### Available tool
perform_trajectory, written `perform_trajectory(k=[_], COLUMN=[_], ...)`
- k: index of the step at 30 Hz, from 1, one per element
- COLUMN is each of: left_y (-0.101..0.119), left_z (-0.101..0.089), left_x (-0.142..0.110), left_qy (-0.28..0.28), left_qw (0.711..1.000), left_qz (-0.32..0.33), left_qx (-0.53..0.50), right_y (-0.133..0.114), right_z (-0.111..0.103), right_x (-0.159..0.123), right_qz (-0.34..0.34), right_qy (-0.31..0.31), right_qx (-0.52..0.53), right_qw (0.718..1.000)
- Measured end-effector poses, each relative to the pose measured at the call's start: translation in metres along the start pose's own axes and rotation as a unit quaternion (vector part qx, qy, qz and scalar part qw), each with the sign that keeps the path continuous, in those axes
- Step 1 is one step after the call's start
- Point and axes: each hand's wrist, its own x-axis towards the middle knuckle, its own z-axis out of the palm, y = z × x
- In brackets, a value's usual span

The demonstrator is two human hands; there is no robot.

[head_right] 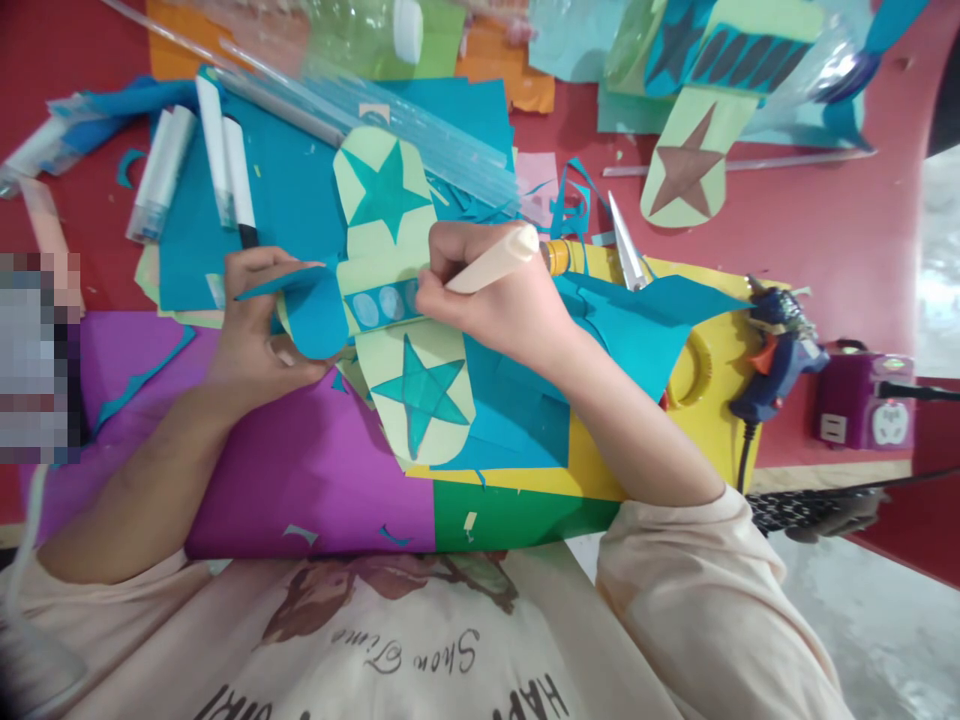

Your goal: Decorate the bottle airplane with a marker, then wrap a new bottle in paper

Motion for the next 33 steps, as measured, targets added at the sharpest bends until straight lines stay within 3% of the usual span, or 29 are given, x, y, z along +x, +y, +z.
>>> perform_trajectory(k=[17,33], left_y=[0.0,0.001], left_z=[-0.001,-0.002], left_x=[-0.001,0.0], left_qy=[-0.013,-0.008], left_qw=[1.0,1.0], left_qz=[-0.017,-0.01], left_qx=[0.001,0.0], right_y=[0.005,0.014], right_z=[0.004,0.006], right_x=[0.002,0.0], right_qz=[-0.024,-0.028], right_qy=[0.06,0.071], right_qx=[-0.01,0.006], right_qw=[0.998,0.997])
